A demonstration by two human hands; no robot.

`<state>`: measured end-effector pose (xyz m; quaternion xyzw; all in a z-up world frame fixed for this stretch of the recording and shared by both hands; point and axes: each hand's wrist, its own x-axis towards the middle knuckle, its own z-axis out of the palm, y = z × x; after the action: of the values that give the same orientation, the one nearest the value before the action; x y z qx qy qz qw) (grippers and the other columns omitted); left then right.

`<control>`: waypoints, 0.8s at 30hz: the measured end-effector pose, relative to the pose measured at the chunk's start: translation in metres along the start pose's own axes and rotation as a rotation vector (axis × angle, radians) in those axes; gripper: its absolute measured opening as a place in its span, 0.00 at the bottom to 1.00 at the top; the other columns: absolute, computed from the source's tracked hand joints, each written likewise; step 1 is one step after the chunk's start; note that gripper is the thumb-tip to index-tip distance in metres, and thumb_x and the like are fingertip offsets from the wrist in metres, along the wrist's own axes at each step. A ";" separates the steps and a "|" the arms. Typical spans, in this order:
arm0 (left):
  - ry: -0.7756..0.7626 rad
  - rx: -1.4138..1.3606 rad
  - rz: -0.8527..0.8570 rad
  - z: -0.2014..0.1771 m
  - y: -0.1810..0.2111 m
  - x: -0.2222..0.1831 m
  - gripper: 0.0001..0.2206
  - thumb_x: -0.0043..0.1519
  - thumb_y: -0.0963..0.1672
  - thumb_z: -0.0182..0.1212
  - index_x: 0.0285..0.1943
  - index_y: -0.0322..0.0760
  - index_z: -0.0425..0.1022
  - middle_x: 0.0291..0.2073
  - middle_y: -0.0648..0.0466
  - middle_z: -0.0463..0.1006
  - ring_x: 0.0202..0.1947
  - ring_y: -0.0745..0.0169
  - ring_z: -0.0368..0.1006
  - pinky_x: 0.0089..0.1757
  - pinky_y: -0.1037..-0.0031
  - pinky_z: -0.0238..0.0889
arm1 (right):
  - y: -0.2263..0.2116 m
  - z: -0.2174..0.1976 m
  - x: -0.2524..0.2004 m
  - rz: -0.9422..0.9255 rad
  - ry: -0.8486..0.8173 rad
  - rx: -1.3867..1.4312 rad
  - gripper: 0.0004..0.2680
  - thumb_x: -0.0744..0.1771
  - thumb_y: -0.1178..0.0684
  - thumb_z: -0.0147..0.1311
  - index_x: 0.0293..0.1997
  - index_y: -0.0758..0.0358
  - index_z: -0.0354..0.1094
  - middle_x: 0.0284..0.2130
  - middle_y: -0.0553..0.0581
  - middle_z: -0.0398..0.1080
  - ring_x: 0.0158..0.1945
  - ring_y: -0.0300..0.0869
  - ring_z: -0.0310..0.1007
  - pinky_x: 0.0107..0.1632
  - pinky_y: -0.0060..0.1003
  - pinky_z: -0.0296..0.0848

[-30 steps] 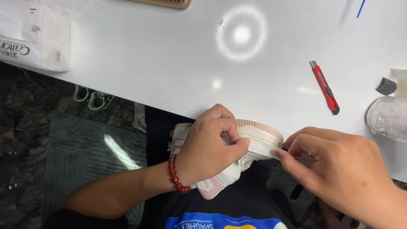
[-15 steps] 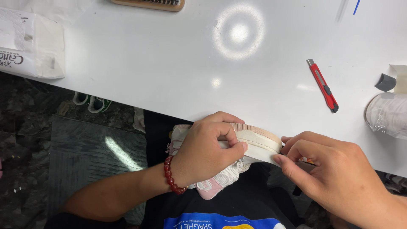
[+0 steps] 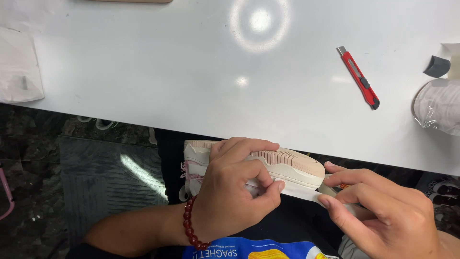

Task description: Applying masking tape to the sole of a sneaker and trimming it with a utility knife for customization.

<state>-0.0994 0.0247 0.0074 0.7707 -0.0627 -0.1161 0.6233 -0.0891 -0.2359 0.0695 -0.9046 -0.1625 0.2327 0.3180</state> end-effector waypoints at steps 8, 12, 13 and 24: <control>0.005 0.043 0.048 0.005 0.008 -0.007 0.10 0.52 0.42 0.73 0.24 0.40 0.73 0.55 0.46 0.79 0.58 0.53 0.73 0.59 0.55 0.54 | 0.002 0.000 -0.022 0.041 0.016 -0.044 0.07 0.62 0.53 0.66 0.25 0.63 0.74 0.36 0.64 0.79 0.37 0.42 0.82 0.32 0.26 0.75; 0.023 0.041 0.043 0.009 0.008 -0.012 0.10 0.53 0.42 0.72 0.23 0.40 0.73 0.56 0.46 0.79 0.58 0.53 0.73 0.59 0.55 0.54 | -0.005 -0.001 -0.021 0.111 0.068 -0.072 0.07 0.61 0.54 0.66 0.23 0.62 0.74 0.40 0.68 0.79 0.25 0.34 0.78 0.27 0.25 0.72; 0.024 0.042 0.040 0.010 0.009 -0.013 0.10 0.53 0.42 0.72 0.23 0.40 0.73 0.56 0.46 0.79 0.58 0.53 0.73 0.59 0.55 0.54 | -0.006 -0.001 -0.021 0.111 0.066 -0.071 0.07 0.61 0.54 0.66 0.23 0.62 0.74 0.40 0.68 0.79 0.25 0.34 0.78 0.27 0.25 0.72; 0.077 0.042 0.053 0.018 0.011 -0.021 0.11 0.51 0.41 0.73 0.21 0.40 0.72 0.54 0.48 0.80 0.56 0.56 0.74 0.60 0.56 0.53 | -0.019 -0.002 -0.022 0.168 0.042 -0.128 0.06 0.62 0.54 0.65 0.24 0.61 0.75 0.39 0.59 0.81 0.24 0.33 0.78 0.28 0.25 0.72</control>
<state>-0.1235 0.0107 0.0168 0.7855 -0.0615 -0.0685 0.6119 -0.1098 -0.2324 0.0901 -0.9382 -0.0937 0.2288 0.2423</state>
